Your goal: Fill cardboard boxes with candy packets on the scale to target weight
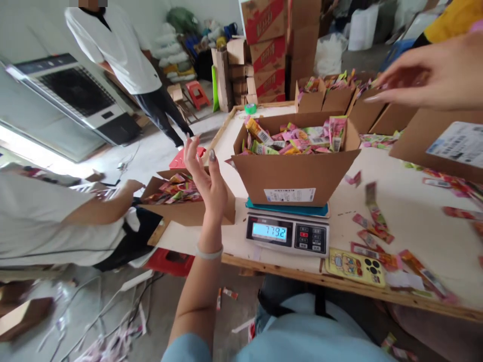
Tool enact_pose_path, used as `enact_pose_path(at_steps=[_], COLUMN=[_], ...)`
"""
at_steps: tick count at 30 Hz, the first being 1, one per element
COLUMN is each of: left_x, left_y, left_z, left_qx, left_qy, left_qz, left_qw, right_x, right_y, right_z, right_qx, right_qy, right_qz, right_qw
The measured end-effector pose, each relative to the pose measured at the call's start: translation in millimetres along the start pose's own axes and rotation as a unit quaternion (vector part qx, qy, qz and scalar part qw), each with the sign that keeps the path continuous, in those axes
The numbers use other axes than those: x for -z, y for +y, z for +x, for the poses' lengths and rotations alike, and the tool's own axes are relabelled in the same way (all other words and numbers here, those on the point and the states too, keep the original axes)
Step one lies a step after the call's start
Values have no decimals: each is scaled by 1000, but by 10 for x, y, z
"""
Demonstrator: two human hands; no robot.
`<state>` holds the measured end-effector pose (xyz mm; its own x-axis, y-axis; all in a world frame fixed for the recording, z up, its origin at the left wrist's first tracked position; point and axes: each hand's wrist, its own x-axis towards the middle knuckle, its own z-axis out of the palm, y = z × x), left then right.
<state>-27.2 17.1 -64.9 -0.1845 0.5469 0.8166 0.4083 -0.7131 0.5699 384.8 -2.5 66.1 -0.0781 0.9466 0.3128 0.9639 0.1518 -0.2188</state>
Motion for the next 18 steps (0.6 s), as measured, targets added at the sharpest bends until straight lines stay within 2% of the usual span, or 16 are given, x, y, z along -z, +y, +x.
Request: enact_pose_path(at_steps=[2,5,7,10,13,18], left_x=[-23,-3,35,87,88,-31], left_y=[42,81,85,70,68,93], left_z=[-12,-18,-20,-14,-21,-160], left_qx=[5,7,14,20,22,52], left_qy=[-4,-5,-4,-3,-2,-12], left_qz=[-5,-9,-4,1,-1,-17], left_qw=[1000,1000,1000,1000,1000,998], right_x=[-78,-278,-385,-442,-418,-413], right_y=[-306,-702,-817,-811,-765,-749], right_z=[91,332,469,547,496,399], right_qx=[-4,82,129,127,109,136], right_qy=[-37,-153,-198,-243,-287,-268], right_qz=[-63,-86,-87,-82,-68,-82], right_qw=[997,981,968,958,949,950])
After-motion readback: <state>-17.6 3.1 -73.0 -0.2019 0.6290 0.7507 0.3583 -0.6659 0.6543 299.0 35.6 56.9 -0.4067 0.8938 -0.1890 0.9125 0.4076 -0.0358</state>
